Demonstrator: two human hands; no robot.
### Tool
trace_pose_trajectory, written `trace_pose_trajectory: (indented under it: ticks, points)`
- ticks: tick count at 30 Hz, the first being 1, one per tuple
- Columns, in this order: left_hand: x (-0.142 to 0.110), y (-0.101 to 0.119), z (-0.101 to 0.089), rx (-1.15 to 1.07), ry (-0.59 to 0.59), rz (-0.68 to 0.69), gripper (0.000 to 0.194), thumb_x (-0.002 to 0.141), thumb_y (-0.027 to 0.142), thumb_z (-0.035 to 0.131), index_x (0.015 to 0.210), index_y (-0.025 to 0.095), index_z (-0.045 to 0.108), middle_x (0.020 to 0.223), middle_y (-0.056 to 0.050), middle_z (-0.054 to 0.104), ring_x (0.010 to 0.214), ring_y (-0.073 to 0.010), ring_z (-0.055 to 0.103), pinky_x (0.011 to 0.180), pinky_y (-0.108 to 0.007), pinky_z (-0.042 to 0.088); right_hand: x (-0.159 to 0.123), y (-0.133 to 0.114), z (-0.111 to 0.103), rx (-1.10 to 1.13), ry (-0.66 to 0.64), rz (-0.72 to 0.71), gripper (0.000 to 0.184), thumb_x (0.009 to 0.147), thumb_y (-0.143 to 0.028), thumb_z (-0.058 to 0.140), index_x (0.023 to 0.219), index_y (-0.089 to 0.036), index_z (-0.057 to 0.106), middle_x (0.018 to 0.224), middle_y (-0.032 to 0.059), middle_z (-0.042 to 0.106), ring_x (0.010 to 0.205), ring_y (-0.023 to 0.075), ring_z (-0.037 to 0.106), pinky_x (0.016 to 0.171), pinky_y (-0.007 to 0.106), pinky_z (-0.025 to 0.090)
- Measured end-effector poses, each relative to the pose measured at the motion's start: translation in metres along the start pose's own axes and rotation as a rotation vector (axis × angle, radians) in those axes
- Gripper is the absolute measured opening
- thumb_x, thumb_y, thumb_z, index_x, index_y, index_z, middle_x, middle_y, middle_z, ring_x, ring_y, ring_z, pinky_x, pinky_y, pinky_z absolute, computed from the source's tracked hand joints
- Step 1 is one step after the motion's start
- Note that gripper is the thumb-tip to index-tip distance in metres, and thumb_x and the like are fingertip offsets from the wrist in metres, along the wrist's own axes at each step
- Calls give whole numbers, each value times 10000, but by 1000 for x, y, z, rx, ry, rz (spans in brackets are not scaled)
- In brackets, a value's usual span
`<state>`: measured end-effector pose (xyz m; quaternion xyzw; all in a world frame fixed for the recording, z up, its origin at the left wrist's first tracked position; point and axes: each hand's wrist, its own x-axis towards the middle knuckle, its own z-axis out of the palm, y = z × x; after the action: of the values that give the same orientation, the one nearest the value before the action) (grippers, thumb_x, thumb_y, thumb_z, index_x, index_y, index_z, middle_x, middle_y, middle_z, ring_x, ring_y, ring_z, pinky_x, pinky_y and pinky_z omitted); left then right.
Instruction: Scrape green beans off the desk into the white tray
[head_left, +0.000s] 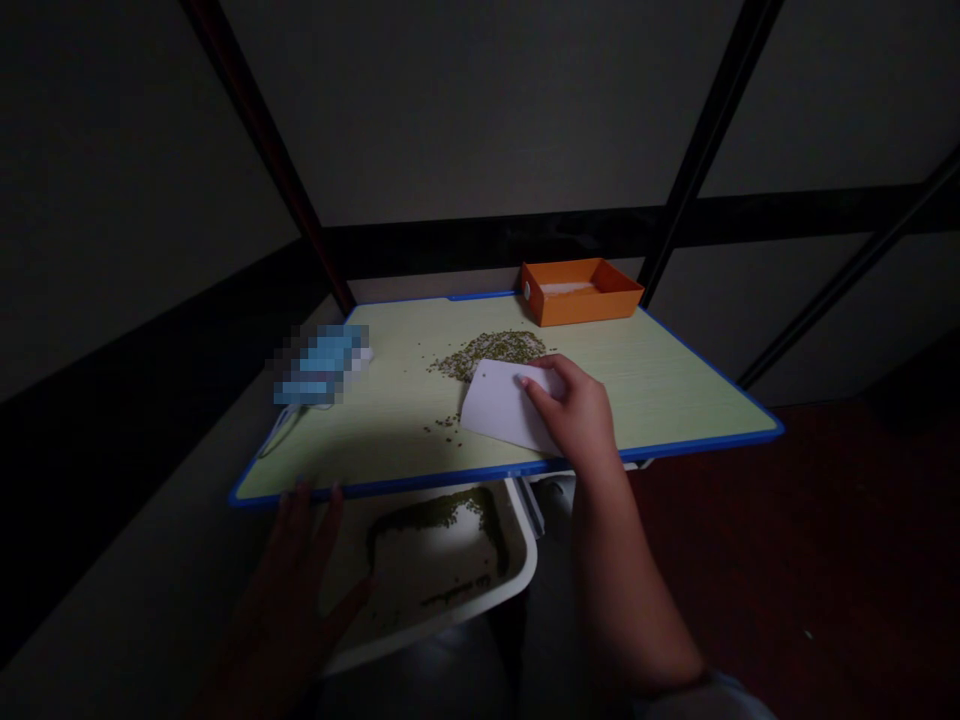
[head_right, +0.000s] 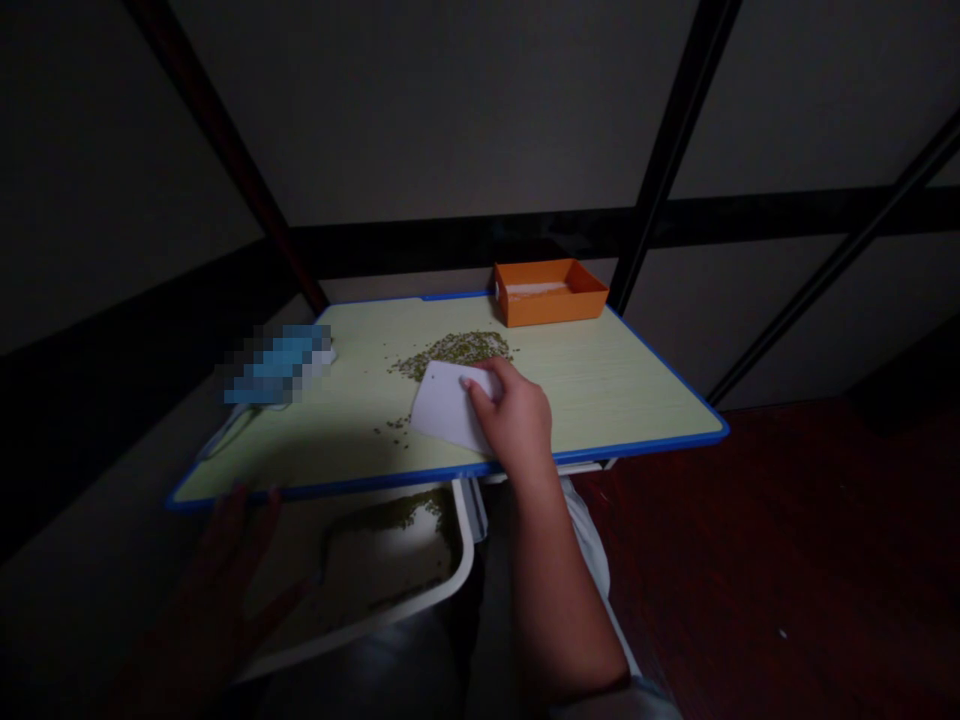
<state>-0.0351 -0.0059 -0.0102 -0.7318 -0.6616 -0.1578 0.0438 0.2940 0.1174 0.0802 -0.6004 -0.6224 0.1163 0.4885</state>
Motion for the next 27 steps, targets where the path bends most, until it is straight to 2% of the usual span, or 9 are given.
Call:
trace_pose_trajectory:
  ticks: [5, 11, 18, 22, 24, 27]
  points:
    - [0, 1, 1, 18, 33, 12, 843, 831, 568, 470, 1506, 386, -3, 1685, -24, -88, 1535, -375, 61, 1156, -606, 351, 0, 1, 10, 23, -58, -19, 204, 856, -385, 615, 977, -237, 686, 943, 58, 759, 759, 217, 658, 688, 299, 459]
    - [-1, 2, -1, 22, 34, 21, 841, 834, 550, 479, 1506, 387, -1, 1686, -25, -78, 1535, -375, 63, 1163, -600, 343, -7, -12, 21, 100, -155, -73, 203, 864, -371, 633, 1004, -234, 690, 965, 57, 761, 795, 213, 672, 710, 298, 470]
    - [-1, 6, -5, 5, 34, 11, 728, 880, 486, 392, 1500, 415, 16, 1687, 2, -66, 1535, -361, 98, 1151, -598, 368, -15, -21, 35, 238, -341, -129, 176, 863, -366, 651, 982, -245, 698, 934, 21, 753, 730, 165, 647, 669, 260, 460]
    - [0, 3, -3, -15, -1, -13, 743, 873, 500, 400, 1495, 430, 0, 1685, 7, -83, 1532, -373, 98, 1138, -618, 383, -17, -26, 32, 269, -405, -160, 176, 872, -371, 649, 978, -244, 707, 885, 5, 751, 657, 144, 619, 647, 254, 451]
    - [0, -1, 1, -33, -9, 3, 718, 882, 478, 373, 1488, 451, -10, 1684, 26, -84, 1529, -371, 121, 1112, -609, 424, -16, -27, 27, 331, -440, -196, 171, 865, -357, 659, 979, -240, 709, 902, 7, 752, 727, 155, 649, 682, 256, 469]
    - [2, -7, 7, -5, 90, 25, 742, 864, 495, 405, 1489, 461, 6, 1686, 35, -54, 1521, -388, 152, 1088, -634, 443, -10, -19, 19, 437, -435, -228, 176, 850, -345, 674, 983, -235, 709, 966, 19, 754, 872, 174, 679, 773, 273, 493]
